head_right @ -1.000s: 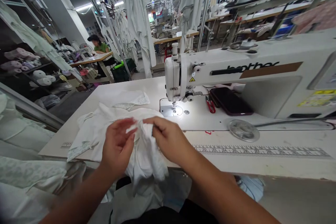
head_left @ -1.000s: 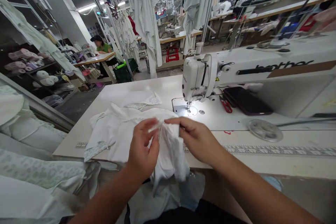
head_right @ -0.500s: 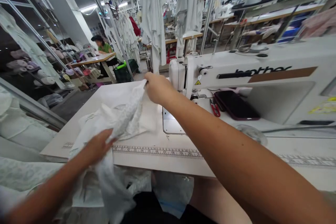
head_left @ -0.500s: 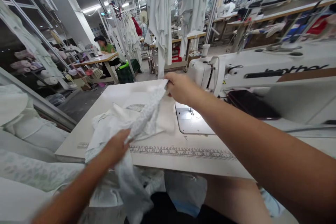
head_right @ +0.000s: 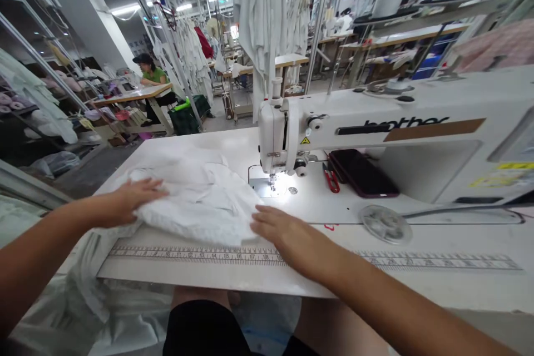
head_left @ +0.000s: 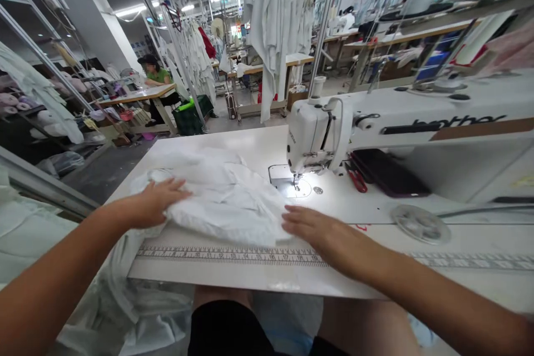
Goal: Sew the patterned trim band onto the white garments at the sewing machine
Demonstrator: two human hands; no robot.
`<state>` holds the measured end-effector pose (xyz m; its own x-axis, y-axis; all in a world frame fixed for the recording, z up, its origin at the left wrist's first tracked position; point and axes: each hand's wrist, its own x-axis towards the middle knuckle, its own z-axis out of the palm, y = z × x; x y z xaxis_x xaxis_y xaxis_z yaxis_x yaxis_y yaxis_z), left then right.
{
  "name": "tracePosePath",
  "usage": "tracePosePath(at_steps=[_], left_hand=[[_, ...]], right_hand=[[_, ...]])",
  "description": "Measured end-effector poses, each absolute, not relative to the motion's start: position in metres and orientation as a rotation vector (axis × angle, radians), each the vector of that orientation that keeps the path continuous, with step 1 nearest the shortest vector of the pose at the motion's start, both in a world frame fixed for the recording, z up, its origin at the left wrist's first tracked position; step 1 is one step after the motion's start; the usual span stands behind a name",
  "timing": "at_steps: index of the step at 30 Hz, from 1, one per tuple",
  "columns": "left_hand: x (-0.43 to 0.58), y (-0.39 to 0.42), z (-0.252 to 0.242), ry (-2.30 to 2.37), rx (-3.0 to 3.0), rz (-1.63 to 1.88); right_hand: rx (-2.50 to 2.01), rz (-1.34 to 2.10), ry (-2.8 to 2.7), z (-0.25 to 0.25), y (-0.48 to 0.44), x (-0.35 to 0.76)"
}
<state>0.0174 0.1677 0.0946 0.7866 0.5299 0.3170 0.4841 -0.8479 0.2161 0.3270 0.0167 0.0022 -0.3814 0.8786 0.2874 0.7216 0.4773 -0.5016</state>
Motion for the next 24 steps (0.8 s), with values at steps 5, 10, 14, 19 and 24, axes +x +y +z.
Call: tracePosePath(at_steps=[5, 10, 14, 19, 24], left_hand=[[0.064, 0.126, 0.056, 0.581, 2.679, 0.42], [0.146, 0.121, 0.02, 0.859, 2.729, 0.064], [0.189, 0.147, -0.002, 1.103, 2.791, -0.045], [0.222, 0.2, -0.004, 0.738, 2.884, 0.05], [0.243, 0.218, -0.007, 0.609, 2.911, 0.233]], right_hand=[[-1.415, 0.437, -2.319, -0.023, 0.0, 0.334], [-1.41, 0.146, -2.362, -0.017, 0.006, 0.333], [-1.448, -0.057, -2.323, -0.022, 0.014, 0.347], [-1.593, -0.205, -2.289, -0.022, 0.023, 0.366], [-1.638, -0.327, -2.198, -0.021, 0.024, 0.365]])
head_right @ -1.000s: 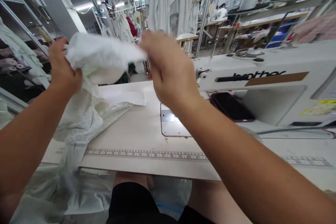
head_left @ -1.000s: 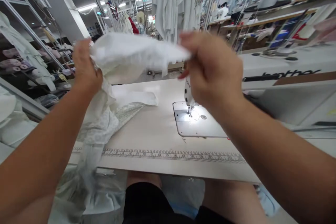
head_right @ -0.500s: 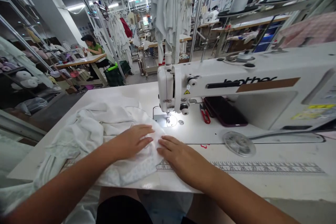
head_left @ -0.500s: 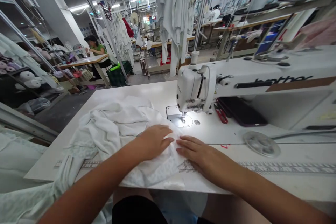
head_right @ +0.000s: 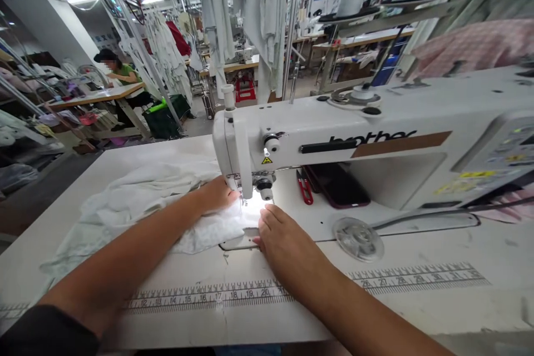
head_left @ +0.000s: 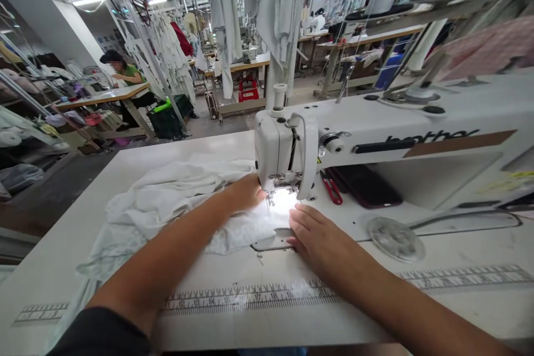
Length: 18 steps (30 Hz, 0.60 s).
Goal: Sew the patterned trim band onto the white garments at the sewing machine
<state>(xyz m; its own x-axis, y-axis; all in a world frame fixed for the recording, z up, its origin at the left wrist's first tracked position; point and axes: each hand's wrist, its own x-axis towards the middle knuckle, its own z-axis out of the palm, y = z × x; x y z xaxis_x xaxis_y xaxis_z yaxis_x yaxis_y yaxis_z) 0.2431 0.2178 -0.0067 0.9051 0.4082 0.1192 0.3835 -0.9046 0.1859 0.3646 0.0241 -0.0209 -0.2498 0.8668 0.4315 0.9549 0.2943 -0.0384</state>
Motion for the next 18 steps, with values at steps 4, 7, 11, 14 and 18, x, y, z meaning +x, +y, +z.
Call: tracePosePath(at_steps=[4, 7, 11, 14, 18], left_hand=[[0.227, 0.195, -0.006, 0.679, 2.919, 0.4], [0.209, 0.163, 0.0, 0.565, 2.925, 0.389], [0.204, 0.132, 0.001, 0.6, 2.873, 0.227], [0.21, 0.132, -0.005, 0.722, 2.801, 0.178], [0.208, 0.15, -0.008, 0.984, 2.82, 0.222]], right_hand=[[-1.581, -0.135, -2.248, -0.018, 0.028, 0.358], [-1.565, -0.093, -2.311, -0.017, 0.031, 0.357], [-1.541, -0.027, -2.255, -0.018, 0.032, 0.361], [-1.568, -0.006, -2.197, -0.019, 0.03, 0.362], [-1.599, 0.045, -2.177, -0.019, 0.026, 0.359]])
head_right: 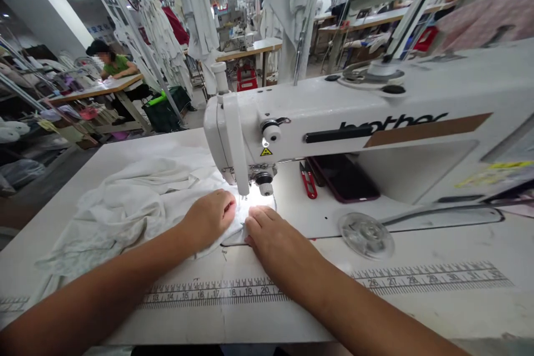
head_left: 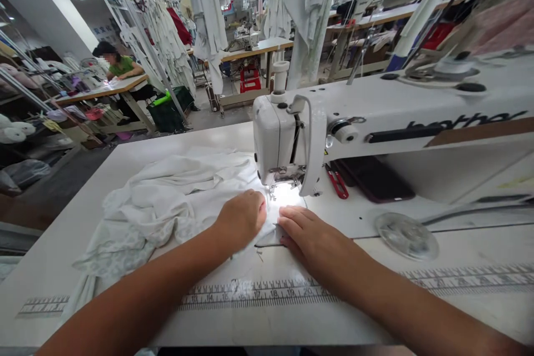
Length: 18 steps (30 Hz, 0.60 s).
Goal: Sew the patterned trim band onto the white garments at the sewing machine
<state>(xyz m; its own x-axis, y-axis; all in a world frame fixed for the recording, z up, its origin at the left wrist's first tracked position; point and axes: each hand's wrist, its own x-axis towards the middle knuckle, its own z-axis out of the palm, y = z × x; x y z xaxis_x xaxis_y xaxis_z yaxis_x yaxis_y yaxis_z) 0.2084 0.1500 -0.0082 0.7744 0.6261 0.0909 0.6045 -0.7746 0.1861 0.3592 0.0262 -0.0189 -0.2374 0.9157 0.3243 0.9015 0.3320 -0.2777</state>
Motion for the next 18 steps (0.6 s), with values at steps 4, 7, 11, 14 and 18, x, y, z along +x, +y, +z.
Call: tracePosePath(at_steps=[4, 7, 11, 14, 18], left_hand=[[0.198, 0.154, -0.001, 1.119, 2.865, 0.254], [0.195, 0.144, -0.002, 0.698, 2.997, 0.341], [0.199, 0.134, -0.018, 0.374, 3.051, 0.396], [0.204, 0.137, -0.026, 0.383, 3.119, 0.373], [0.21, 0.145, -0.027, 0.409, 3.204, 0.384]], right_hand=[[-1.611, 0.15, -2.195, -0.016, 0.027, 0.358], [-1.609, 0.173, -2.174, -0.016, 0.029, 0.359], [-1.622, 0.173, -2.175, -0.018, 0.033, 0.364], [-1.655, 0.176, -2.184, -0.017, 0.037, 0.369], [-1.718, 0.211, -2.189, -0.012, 0.045, 0.374]])
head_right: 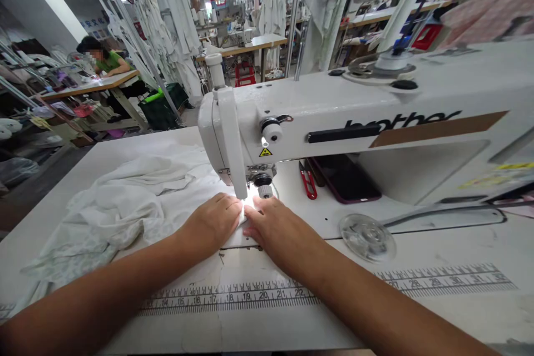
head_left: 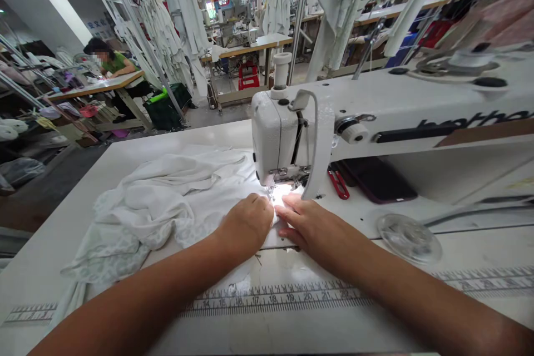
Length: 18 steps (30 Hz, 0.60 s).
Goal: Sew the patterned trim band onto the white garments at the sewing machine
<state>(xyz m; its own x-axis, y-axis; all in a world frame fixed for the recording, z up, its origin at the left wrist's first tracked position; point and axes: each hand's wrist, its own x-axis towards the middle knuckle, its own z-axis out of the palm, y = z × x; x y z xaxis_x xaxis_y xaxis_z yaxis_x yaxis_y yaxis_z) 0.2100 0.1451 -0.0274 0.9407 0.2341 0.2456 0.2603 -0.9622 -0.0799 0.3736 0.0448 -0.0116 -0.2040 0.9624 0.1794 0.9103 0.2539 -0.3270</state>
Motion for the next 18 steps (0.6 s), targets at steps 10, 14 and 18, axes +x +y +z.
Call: tracePosePath(at_steps=[10, 14, 18], left_hand=[[0.2133, 0.1517, -0.0297, -0.408, -2.944, -0.468], [0.2133, 0.152, -0.0296, -0.436, -2.956, -0.513], [0.212, 0.1512, -0.0305, -0.421, -2.959, -0.496]], right_hand=[[-1.738, 0.21, -2.157, -0.0123, 0.0496, 0.3732], [-1.753, 0.175, -2.147, -0.0136, 0.0489, 0.3721], [-1.764, 0.167, -2.118, -0.0141, 0.0465, 0.371]])
